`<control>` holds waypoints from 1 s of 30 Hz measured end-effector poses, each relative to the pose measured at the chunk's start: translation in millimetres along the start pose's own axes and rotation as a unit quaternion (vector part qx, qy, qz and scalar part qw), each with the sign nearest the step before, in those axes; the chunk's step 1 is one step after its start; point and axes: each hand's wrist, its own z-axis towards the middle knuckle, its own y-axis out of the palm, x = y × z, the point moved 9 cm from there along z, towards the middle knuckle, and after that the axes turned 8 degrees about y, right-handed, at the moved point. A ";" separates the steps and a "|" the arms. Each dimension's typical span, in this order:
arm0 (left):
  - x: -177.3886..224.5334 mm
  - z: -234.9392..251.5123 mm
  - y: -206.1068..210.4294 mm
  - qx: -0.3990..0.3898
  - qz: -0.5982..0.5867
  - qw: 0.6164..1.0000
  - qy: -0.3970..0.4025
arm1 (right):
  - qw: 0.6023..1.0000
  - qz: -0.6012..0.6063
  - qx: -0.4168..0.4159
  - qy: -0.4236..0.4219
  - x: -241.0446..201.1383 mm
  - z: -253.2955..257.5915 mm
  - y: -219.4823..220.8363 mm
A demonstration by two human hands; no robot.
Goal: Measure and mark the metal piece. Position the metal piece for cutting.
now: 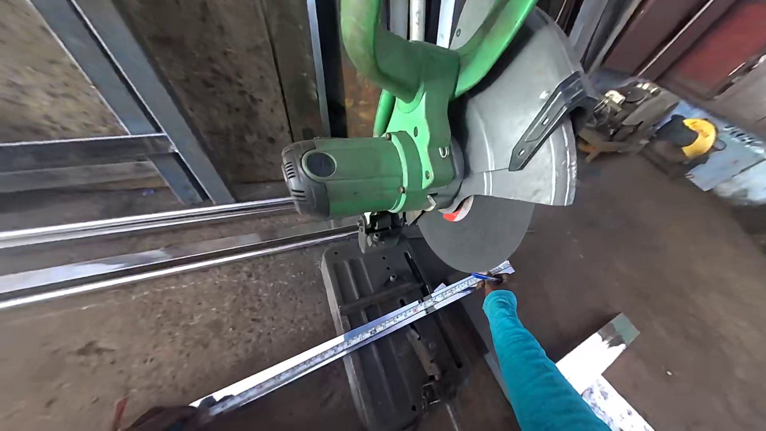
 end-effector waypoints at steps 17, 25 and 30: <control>-15.9 2.7 5.3 0.070 0.080 0.989 -0.100 | 0.812 0.201 -0.468 -0.284 -58.1 -285.0 127.2; -15.4 3.4 7.4 0.061 0.072 0.989 -0.112 | 0.810 0.154 -0.475 -0.308 -65.5 -298.6 154.1; -13.0 2.5 6.2 0.048 0.061 0.990 -0.117 | 0.782 0.106 -0.489 -0.371 -67.9 -337.6 175.6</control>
